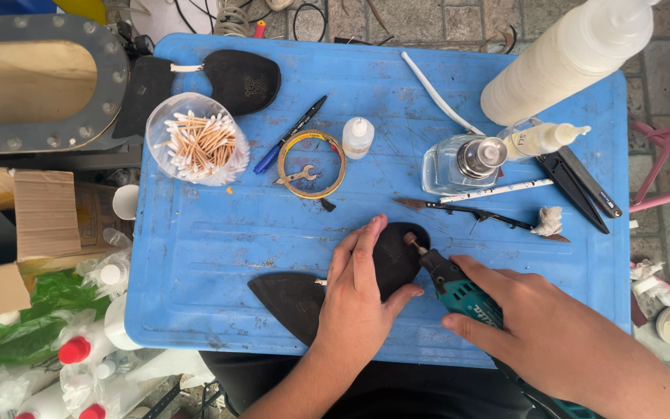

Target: The person uses a rotary tool to grind the surface of black shoe insoles on a blue workbench. They hold the insoles with one hand and operate the rotary tool with the other, focusing on smoothing the top surface and edges.

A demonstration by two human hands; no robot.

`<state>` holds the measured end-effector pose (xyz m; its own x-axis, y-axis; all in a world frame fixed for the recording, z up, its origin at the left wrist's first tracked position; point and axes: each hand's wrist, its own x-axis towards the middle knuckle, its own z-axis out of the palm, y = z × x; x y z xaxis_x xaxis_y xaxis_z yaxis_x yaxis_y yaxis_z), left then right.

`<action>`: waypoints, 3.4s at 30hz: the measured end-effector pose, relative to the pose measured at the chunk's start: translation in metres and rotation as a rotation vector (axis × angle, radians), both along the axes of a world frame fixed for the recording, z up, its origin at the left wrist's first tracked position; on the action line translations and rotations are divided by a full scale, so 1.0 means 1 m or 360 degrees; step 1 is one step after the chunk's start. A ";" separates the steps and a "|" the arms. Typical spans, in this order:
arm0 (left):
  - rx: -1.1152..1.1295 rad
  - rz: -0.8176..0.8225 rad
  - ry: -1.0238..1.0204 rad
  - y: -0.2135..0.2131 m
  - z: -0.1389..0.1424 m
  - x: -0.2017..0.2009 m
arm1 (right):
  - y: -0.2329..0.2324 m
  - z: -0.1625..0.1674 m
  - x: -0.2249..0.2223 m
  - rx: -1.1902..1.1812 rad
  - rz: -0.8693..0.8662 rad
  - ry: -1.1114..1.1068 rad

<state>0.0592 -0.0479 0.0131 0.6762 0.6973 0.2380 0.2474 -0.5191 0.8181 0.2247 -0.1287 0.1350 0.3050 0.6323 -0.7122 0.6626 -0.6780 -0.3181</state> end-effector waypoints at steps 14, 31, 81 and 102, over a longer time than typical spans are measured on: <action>-0.0001 0.0013 -0.0023 0.001 0.001 0.001 | -0.011 -0.015 0.004 0.0223 -0.0016 0.0098; -0.0064 0.0351 0.0863 -0.009 0.023 -0.027 | -0.097 -0.073 0.038 0.0806 -0.0568 0.0746; -0.1105 -0.0260 -0.0252 0.039 0.014 -0.021 | -0.061 -0.092 0.021 0.0910 -0.0678 0.1438; -0.0753 -0.0044 -0.0164 0.032 -0.003 -0.018 | -0.045 -0.044 0.000 0.0105 -0.0257 0.0378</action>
